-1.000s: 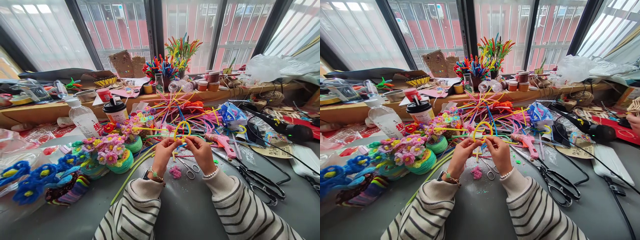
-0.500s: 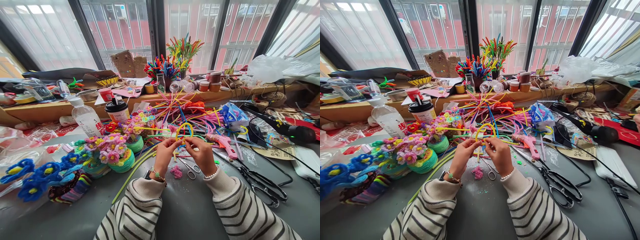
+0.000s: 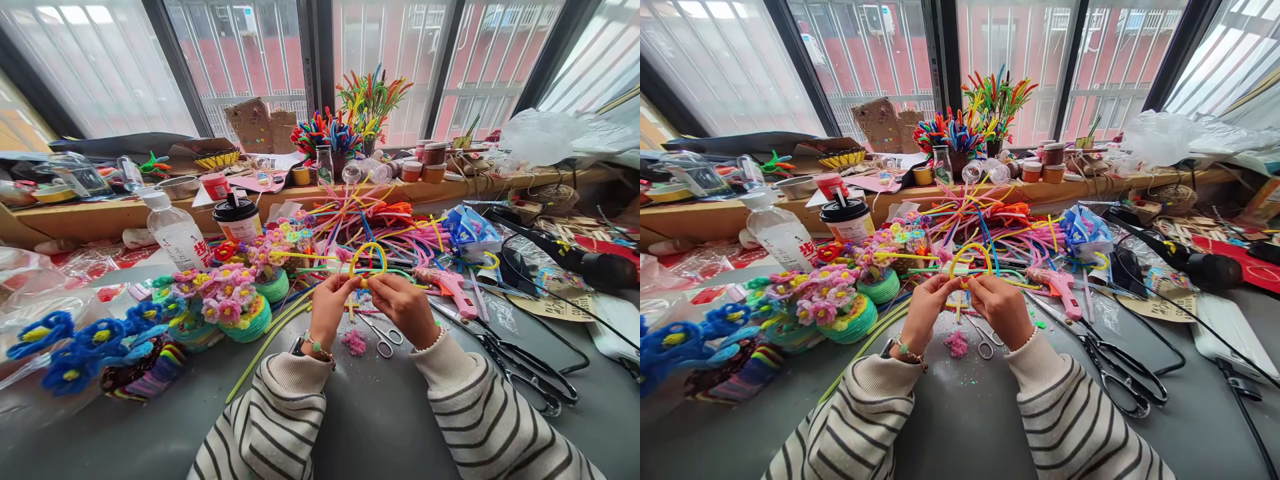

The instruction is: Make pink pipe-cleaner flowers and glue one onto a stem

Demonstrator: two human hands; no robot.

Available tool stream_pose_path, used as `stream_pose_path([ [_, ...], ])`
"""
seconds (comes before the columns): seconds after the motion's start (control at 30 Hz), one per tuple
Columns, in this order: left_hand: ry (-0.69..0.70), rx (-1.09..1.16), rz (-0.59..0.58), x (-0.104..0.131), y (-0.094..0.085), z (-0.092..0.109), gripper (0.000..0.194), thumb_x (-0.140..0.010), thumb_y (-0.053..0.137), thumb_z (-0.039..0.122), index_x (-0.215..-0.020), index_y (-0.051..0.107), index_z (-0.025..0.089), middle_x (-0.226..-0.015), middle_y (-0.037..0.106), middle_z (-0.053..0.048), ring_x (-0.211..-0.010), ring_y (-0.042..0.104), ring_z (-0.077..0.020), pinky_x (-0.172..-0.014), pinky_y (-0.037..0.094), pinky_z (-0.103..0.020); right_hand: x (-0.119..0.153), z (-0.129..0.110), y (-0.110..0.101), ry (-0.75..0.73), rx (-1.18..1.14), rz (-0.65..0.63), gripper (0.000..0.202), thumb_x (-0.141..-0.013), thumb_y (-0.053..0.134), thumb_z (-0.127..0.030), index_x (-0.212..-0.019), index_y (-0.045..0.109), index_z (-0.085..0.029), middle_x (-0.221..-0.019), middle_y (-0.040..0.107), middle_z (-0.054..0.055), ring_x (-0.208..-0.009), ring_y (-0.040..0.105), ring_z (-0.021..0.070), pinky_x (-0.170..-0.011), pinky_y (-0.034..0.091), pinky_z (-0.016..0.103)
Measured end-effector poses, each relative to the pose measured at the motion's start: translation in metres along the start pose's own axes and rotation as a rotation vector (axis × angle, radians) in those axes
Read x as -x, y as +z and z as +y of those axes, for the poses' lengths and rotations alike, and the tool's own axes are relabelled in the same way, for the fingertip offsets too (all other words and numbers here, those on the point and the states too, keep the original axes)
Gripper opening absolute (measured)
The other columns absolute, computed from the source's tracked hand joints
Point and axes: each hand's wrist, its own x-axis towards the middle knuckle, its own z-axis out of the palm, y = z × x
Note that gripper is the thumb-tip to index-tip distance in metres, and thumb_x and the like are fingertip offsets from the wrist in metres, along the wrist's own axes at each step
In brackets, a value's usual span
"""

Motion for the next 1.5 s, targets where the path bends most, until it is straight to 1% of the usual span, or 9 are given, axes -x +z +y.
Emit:
stream_pose_path([
  [0.13,0.011,0.011,0.012,0.0005,0.0013,0.0003,0.016,-0.061,0.062,0.030,-0.064,0.060,0.014,-0.049,0.052,0.004,-0.048,0.045,-0.0058,-0.048,0.032,-0.017,-0.0032,0.0008,-0.0043,-0.088,0.079,-0.027,0.021,-0.080,0.042,-0.016,-0.091,0.059,-0.014,-0.081,0.064,0.008,-0.075,0.057,0.0177,-0.067,0.046,0.028],
  [0.3,-0.025,0.007,0.006,0.0017,0.0014,0.0011,0.019,-0.060,0.062,0.031,-0.065,0.059,0.013,-0.053,0.053,0.003,-0.040,0.035,-0.0023,-0.040,0.027,-0.016,-0.0052,0.0042,-0.0074,-0.139,0.057,-0.084,0.021,-0.080,0.042,-0.015,-0.093,0.058,-0.013,-0.082,0.064,0.008,-0.076,0.057,0.0178,-0.067,0.047,0.029],
  [0.4,-0.053,0.021,-0.010,0.0017,0.0004,0.0025,0.023,-0.060,0.062,0.035,-0.067,0.059,0.013,-0.051,0.048,0.005,-0.037,0.027,-0.0010,-0.036,0.021,-0.015,-0.0033,0.0065,-0.0069,-0.068,-0.048,-0.076,0.023,-0.080,0.041,-0.015,-0.098,0.056,-0.014,-0.087,0.063,0.007,-0.081,0.056,0.0174,-0.071,0.046,0.029],
  [0.53,-0.081,0.085,0.005,0.0012,-0.0008,0.0037,0.026,-0.059,0.062,0.038,-0.067,0.058,0.013,-0.047,0.041,0.007,-0.037,0.021,-0.0002,-0.035,0.017,-0.014,-0.0018,0.0074,-0.0066,0.125,-0.186,0.031,0.024,-0.081,0.040,-0.017,-0.099,0.056,-0.017,-0.091,0.061,0.007,-0.085,0.055,0.0167,-0.075,0.045,0.029],
  [0.6,-0.084,0.100,0.010,0.0011,-0.0008,0.0038,0.026,-0.058,0.063,0.037,-0.067,0.058,0.014,-0.047,0.040,0.008,-0.037,0.019,0.0000,-0.035,0.016,-0.014,-0.0024,0.0068,-0.0074,0.181,-0.231,0.057,0.023,-0.081,0.040,-0.017,-0.097,0.057,-0.018,-0.090,0.061,0.006,-0.085,0.055,0.0167,-0.075,0.044,0.030],
  [0.73,-0.075,0.085,0.000,0.0015,-0.0006,0.0036,0.023,-0.059,0.063,0.036,-0.068,0.060,0.015,-0.052,0.048,0.006,-0.037,0.021,0.0001,-0.036,0.017,-0.015,-0.0029,0.0049,-0.0076,0.201,-0.293,0.027,0.021,-0.080,0.042,-0.019,-0.094,0.057,-0.018,-0.087,0.061,0.006,-0.083,0.055,0.0170,-0.074,0.044,0.030],
  [0.97,-0.074,0.054,0.000,0.0025,-0.0007,0.0038,0.022,-0.057,0.065,0.032,-0.071,0.064,0.015,-0.061,0.057,0.002,-0.043,0.034,-0.0021,-0.041,0.025,-0.016,-0.0008,0.0028,-0.0031,0.167,-0.359,-0.014,0.020,-0.079,0.044,-0.017,-0.095,0.057,-0.018,-0.088,0.061,0.005,-0.083,0.054,0.0156,-0.072,0.045,0.028],
  [1.17,-0.080,0.038,-0.003,0.0022,0.0002,0.0046,0.025,-0.057,0.064,0.033,-0.074,0.064,0.015,-0.067,0.059,0.000,-0.046,0.037,-0.0031,-0.038,0.023,-0.015,-0.0011,0.0017,-0.0006,0.161,-0.328,-0.001,0.015,-0.077,0.046,-0.017,-0.087,0.058,-0.016,-0.080,0.062,0.006,-0.070,0.056,0.0148,-0.063,0.046,0.026],
  [1.5,-0.081,0.029,-0.018,0.0024,0.0000,0.0030,0.029,-0.058,0.063,0.037,-0.075,0.063,0.014,-0.062,0.057,0.000,-0.043,0.035,-0.0030,-0.035,0.021,-0.015,-0.0021,-0.0021,-0.0032,0.101,-0.295,-0.010,0.016,-0.076,0.046,-0.014,-0.086,0.058,-0.016,-0.081,0.063,0.006,-0.075,0.057,0.0162,-0.065,0.048,0.028],
])
